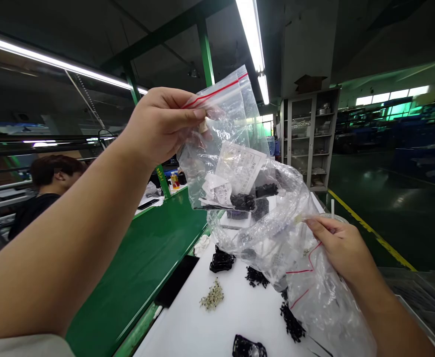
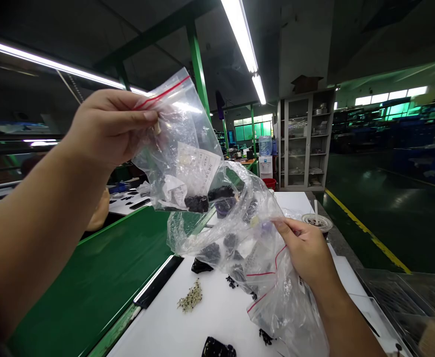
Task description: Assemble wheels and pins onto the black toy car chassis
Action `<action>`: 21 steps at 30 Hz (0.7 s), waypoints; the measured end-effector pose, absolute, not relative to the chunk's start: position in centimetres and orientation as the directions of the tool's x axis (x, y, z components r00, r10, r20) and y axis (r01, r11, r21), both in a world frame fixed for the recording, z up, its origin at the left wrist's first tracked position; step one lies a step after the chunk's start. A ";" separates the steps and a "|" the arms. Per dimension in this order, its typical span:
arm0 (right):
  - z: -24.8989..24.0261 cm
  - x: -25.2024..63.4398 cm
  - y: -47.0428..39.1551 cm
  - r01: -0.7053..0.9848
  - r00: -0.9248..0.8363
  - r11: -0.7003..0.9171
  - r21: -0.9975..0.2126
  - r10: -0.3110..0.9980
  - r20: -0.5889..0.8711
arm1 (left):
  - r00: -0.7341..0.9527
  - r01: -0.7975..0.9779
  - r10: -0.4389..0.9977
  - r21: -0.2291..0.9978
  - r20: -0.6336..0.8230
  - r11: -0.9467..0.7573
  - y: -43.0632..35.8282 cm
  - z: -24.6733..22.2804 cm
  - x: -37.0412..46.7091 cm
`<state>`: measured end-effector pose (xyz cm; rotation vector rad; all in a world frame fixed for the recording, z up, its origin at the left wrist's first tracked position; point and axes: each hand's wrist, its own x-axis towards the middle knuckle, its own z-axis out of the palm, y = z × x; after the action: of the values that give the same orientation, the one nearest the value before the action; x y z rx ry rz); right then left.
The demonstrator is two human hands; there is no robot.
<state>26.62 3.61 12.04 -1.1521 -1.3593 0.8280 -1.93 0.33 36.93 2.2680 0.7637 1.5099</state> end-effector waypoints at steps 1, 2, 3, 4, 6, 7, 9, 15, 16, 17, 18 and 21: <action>12.0 26.6 3.6 0.174 0.094 0.280 -0.944 0.950 0.299 | 0.296 0.254 0.586 0.529 0.754 -0.810 0.3 36.9 -1.9; 12.0 26.6 3.6 0.173 0.097 0.280 -0.944 0.949 0.300 | 0.290 0.252 0.587 0.532 0.755 -0.808 0.3 36.9 -1.9; 12.1 26.6 3.6 0.171 0.103 0.281 -0.944 0.948 0.301 | 0.286 0.253 0.589 0.534 0.756 -0.807 0.3 36.9 -1.9; 12.1 26.6 3.5 0.171 0.108 0.282 -0.944 0.947 0.303 | 0.285 0.255 0.591 0.535 0.754 -0.806 0.3 36.9 -1.9; 12.2 26.6 3.4 0.169 0.109 0.285 -0.944 0.946 0.305 | 0.294 0.254 0.594 0.538 0.748 -0.804 0.4 36.9 -2.0; 12.3 26.5 3.4 0.169 0.105 0.285 -0.943 0.946 0.305 | 0.303 0.248 0.594 0.541 0.745 -0.804 0.5 37.0 -2.1; 12.4 26.5 3.3 0.170 0.096 0.287 -0.943 0.947 0.306 | 0.320 0.225 0.589 0.544 0.742 -0.808 0.7 37.0 -2.3; 12.5 26.4 3.3 0.195 0.073 0.269 -0.943 0.955 0.288 | 0.315 0.180 0.602 0.576 0.734 -0.797 1.0 37.2 -2.8; 12.4 26.4 3.4 0.205 0.078 0.252 -0.946 0.959 0.273 | 0.299 0.172 0.614 0.592 0.730 -0.787 1.0 37.3 -3.0; 12.4 26.5 3.5 0.217 0.091 0.234 -0.947 0.962 0.259 | 0.281 0.164 0.627 0.608 0.726 -0.777 1.0 37.3 -3.4; 12.3 26.6 3.6 0.230 0.104 0.214 -0.949 0.964 0.243 | 0.263 0.158 0.639 0.621 0.723 -0.768 1.1 37.4 -3.9; 11.9 27.0 4.1 0.254 0.152 0.160 -0.954 0.967 0.203 | 0.195 0.145 0.668 0.652 0.719 -0.744 1.2 37.7 -6.3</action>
<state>27.03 4.09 11.92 -1.3191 -1.3281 0.8184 -6.26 1.23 37.69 2.0333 0.7575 1.5739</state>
